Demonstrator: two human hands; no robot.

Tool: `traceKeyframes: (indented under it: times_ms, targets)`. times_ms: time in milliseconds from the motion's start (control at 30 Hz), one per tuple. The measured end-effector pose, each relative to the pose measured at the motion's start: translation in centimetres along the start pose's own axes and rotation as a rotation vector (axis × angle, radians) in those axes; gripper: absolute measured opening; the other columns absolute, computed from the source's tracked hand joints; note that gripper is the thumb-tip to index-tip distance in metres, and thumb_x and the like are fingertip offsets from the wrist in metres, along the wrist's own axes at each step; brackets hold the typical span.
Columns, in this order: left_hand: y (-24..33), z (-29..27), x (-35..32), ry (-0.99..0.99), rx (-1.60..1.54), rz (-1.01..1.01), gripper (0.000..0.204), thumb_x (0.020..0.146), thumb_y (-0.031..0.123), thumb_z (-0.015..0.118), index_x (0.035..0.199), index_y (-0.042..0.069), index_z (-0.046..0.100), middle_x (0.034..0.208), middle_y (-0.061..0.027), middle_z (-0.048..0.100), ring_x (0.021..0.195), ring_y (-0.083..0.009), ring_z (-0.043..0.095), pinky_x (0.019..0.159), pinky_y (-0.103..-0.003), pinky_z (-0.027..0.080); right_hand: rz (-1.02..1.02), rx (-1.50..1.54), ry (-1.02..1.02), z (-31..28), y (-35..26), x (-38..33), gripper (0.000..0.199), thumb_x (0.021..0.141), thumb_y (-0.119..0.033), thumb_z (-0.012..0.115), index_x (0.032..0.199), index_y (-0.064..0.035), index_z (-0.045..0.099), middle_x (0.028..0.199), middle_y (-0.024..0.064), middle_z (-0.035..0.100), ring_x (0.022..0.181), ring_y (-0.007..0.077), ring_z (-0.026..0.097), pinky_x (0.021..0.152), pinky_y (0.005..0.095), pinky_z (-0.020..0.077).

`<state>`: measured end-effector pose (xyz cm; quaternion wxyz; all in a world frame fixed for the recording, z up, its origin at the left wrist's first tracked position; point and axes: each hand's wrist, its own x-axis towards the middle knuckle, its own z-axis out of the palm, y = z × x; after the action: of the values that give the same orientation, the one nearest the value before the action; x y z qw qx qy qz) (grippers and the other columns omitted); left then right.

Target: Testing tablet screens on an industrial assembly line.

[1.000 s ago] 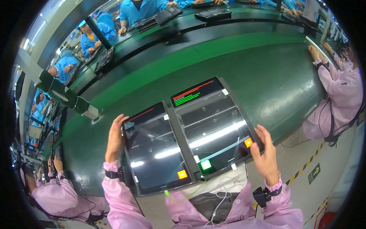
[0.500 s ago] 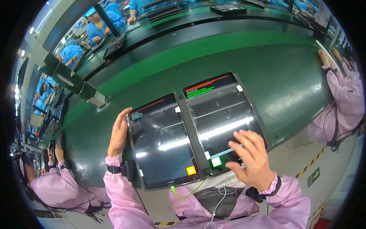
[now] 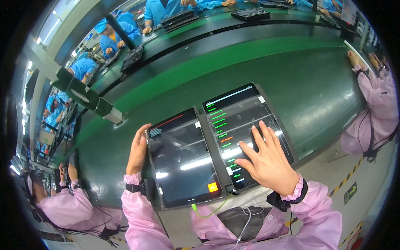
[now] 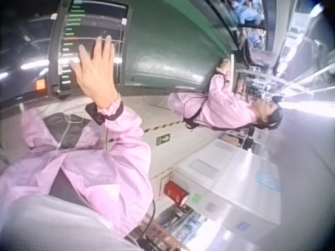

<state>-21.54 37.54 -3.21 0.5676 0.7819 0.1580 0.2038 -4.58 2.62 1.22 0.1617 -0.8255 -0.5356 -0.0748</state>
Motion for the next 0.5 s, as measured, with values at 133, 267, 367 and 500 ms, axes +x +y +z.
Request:
traceKeyframes:
  times_ms: [133,267,367,500]
  targets:
    - [-0.7,-0.2,-0.3,0.044,-0.015,-0.024,0.067,0.089,0.044,0.052,0.134,0.001,0.031,0.138,-0.0168,0.036,0.131,-0.0267,0.029,0.107,-0.037,0.022,0.172,0.336,0.335,0.0,1.4,-1.6,0.028,0.081,-0.018,0.062,0.100,0.0018,0.058,0.121,0.0234,0.050,0.118,0.0392,0.043,0.096,0.0434,0.0363]
    - [1.3,0.3,-1.4,0.138,0.115,-0.071,0.061,0.090,0.029,0.056,0.135,-0.001,0.028,0.137,-0.0220,0.035,0.129,-0.0283,0.035,0.103,-0.038,0.032,0.457,0.666,0.574,-0.2,2.7,-6.4,0.015,0.084,-0.005,0.055,0.071,0.0020,0.059,0.064,0.0094,0.060,0.060,0.0189,0.059,0.055,0.0278,0.0439]
    - [5.2,1.8,-3.0,0.161,0.567,0.052,0.067,0.083,0.027,0.065,0.133,-0.003,0.031,0.133,-0.0231,0.040,0.125,-0.0321,0.040,0.100,-0.039,0.035,0.657,0.708,0.486,-0.1,3.3,-10.4,0.019,0.084,-0.009,0.057,0.068,0.0009,0.059,0.060,0.0082,0.059,0.056,0.0171,0.058,0.052,0.0276,0.0426]
    - [10.8,5.7,-4.4,-0.102,0.720,0.209,0.074,0.068,0.018,0.078,0.127,-0.004,0.040,0.126,-0.0211,0.048,0.120,-0.0334,0.045,0.099,-0.039,0.037,0.637,0.667,0.283,1.8,3.2,-12.0,0.022,0.083,-0.015,0.060,0.071,0.0023,0.062,0.064,0.0099,0.063,0.059,0.0162,0.060,0.053,0.0286,0.0447]
